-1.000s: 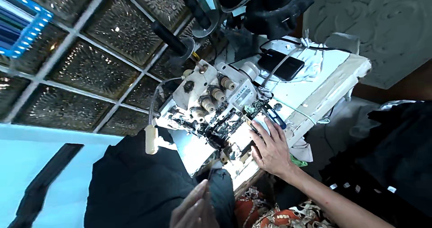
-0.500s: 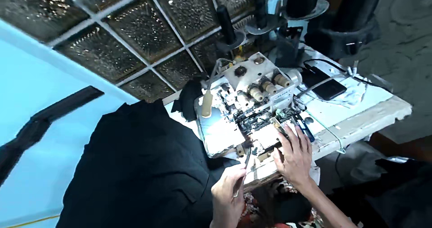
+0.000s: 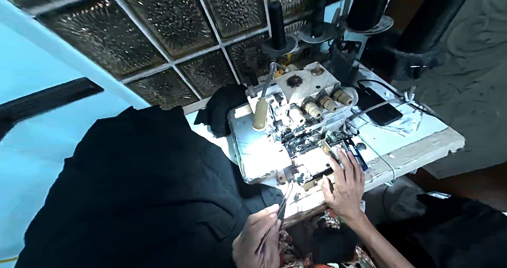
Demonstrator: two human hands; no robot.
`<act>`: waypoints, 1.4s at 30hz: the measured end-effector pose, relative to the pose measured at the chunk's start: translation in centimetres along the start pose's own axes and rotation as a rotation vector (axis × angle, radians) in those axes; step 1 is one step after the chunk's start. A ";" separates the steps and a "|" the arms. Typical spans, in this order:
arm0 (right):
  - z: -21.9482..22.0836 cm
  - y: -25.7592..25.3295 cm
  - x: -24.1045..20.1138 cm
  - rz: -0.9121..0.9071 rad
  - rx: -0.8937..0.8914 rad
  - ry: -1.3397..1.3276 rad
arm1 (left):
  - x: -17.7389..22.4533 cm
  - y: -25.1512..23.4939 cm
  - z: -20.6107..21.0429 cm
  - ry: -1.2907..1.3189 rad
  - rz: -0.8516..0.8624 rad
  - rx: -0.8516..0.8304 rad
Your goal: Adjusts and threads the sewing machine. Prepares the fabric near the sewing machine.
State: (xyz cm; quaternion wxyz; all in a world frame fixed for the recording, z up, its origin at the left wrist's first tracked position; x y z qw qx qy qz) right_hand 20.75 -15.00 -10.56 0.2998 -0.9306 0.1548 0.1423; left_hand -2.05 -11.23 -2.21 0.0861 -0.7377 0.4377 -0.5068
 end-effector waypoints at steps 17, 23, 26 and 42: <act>-0.1 0.0 -0.1 -0.022 0.019 -0.034 | 2.1 -7.4 4.0 -0.316 0.369 0.125; 0.2 0.2 0.1 -0.018 0.031 -0.014 | 1.6 -8.5 5.7 -0.297 0.395 0.105; 0.3 0.3 0.1 -0.016 0.040 -0.009 | 1.3 -8.7 6.2 -0.301 0.398 0.110; 0.1 0.3 -0.1 -0.002 0.051 0.004 | 1.0 -8.3 5.2 -0.302 0.369 0.147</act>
Point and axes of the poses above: each hand's wrist, its own y-axis away from the middle knuckle, its own z-axis out of the palm, x = y × z, the point moved 9 cm from there along -y, towards the middle knuckle, and after that the axes turned 14 degrees about -x, right-handed, at the moved point
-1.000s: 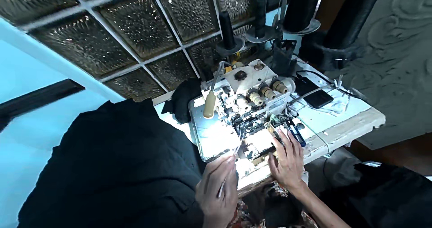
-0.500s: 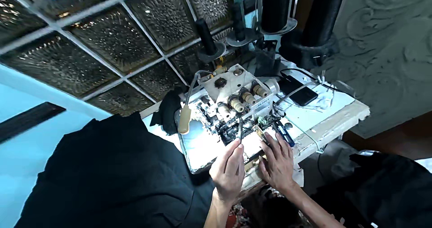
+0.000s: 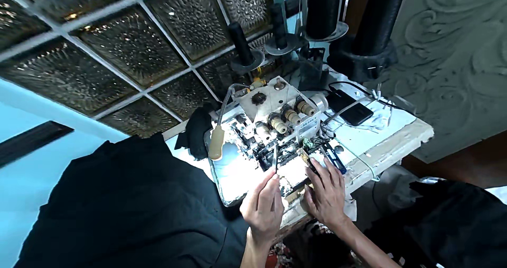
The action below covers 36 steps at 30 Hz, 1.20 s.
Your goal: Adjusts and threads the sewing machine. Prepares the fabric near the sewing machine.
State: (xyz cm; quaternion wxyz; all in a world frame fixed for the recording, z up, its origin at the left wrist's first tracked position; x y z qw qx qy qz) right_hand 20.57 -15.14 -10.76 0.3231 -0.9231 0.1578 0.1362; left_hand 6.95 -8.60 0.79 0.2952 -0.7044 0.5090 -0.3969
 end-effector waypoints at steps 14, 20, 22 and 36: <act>0.0 -0.1 0.0 0.016 0.009 0.013 | 0.0 0.8 -0.8 -0.168 -0.032 -0.018; 0.1 0.0 0.1 0.009 -0.013 -0.017 | 2.3 0.4 -1.7 -0.117 0.028 -0.012; -0.1 -0.2 -0.1 0.008 -0.010 0.003 | 2.7 0.6 -1.6 -0.095 0.035 -0.018; -0.1 -0.3 0.0 0.016 -0.011 -0.017 | 1.1 -0.6 -1.5 0.008 -0.018 -0.012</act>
Point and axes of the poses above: each hand's wrist, its own y-axis away from the middle knuckle, its own z-axis out of the palm, x = y × z, the point moved 9 cm from there along -y, towards the middle knuckle, and after that the axes turned 14 degrees about -x, right-handed, at the moved point
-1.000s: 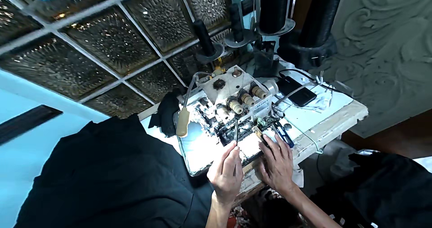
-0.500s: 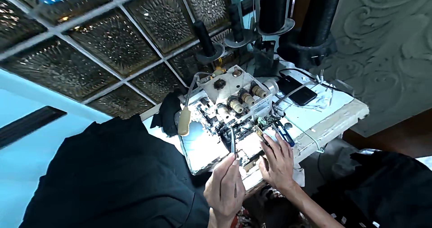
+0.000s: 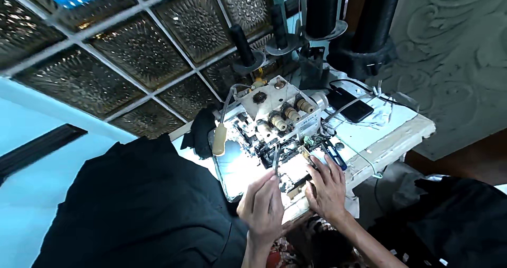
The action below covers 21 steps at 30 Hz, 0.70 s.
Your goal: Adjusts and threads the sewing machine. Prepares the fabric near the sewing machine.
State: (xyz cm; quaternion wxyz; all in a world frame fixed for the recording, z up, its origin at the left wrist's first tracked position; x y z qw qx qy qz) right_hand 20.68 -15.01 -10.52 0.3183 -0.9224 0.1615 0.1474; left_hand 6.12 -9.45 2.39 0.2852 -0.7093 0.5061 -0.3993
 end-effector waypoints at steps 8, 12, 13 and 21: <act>0.3 0.3 0.1 -0.008 0.022 0.016 | -2.7 -0.3 2.5 0.000 -0.018 -0.033; 0.2 0.3 0.1 -0.002 0.025 0.013 | -2.5 0.3 1.3 -0.106 -0.023 -0.017; 0.0 0.2 -0.1 0.002 0.028 0.012 | -2.1 0.4 0.8 -0.155 -0.020 -0.017; -0.1 0.1 -0.1 0.008 -0.015 -0.012 | 2.1 1.8 -2.4 -0.116 0.008 -0.072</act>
Point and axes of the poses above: each hand's wrist, its own y-axis away from the middle knuckle, its own z-axis out of the palm, x = y × z, the point moved 9 cm from there along -y, towards the middle knuckle, and after that the axes turned 14 degrees about -x, right-handed, at the moved point
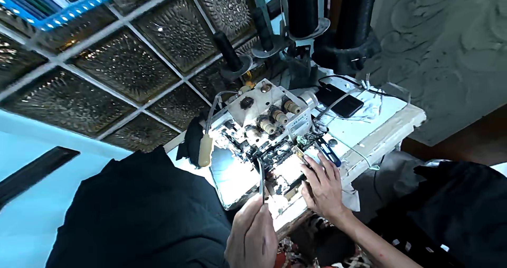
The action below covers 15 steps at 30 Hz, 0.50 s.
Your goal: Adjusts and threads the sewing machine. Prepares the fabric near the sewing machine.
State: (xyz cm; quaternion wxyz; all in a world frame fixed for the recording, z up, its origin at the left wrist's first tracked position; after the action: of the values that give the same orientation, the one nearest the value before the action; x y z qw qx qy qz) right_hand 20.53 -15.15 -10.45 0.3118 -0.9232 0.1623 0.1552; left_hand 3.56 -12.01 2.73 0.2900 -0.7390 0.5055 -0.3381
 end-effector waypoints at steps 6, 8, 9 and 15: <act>0.1 0.1 0.1 0.022 0.020 -0.010 | 1.5 2.1 -1.4 0.113 -0.059 -0.143; 0.2 0.2 0.1 0.030 0.021 -0.020 | 1.5 3.0 -1.1 0.149 -0.086 -0.199; 0.3 0.2 0.1 0.032 0.021 -0.025 | 1.4 3.4 -0.8 0.148 -0.094 -0.234; 0.4 0.3 0.1 0.025 0.017 -0.050 | 0.5 2.5 -0.7 0.041 -0.127 -0.255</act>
State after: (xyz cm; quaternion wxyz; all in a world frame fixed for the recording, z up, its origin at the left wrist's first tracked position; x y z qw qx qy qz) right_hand 20.43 -15.14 -10.97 0.3218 -0.9142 0.1673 0.1808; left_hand 1.81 -13.36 1.35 0.1613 -0.7934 0.5022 -0.3037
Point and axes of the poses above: each hand's wrist, its own y-axis away from the middle knuckle, its own z-axis out of the palm, x = y × z, the point moved 9 cm from there along -y, towards the middle knuckle, and after that the axes turned 14 degrees about -x, right-handed, at the moved point
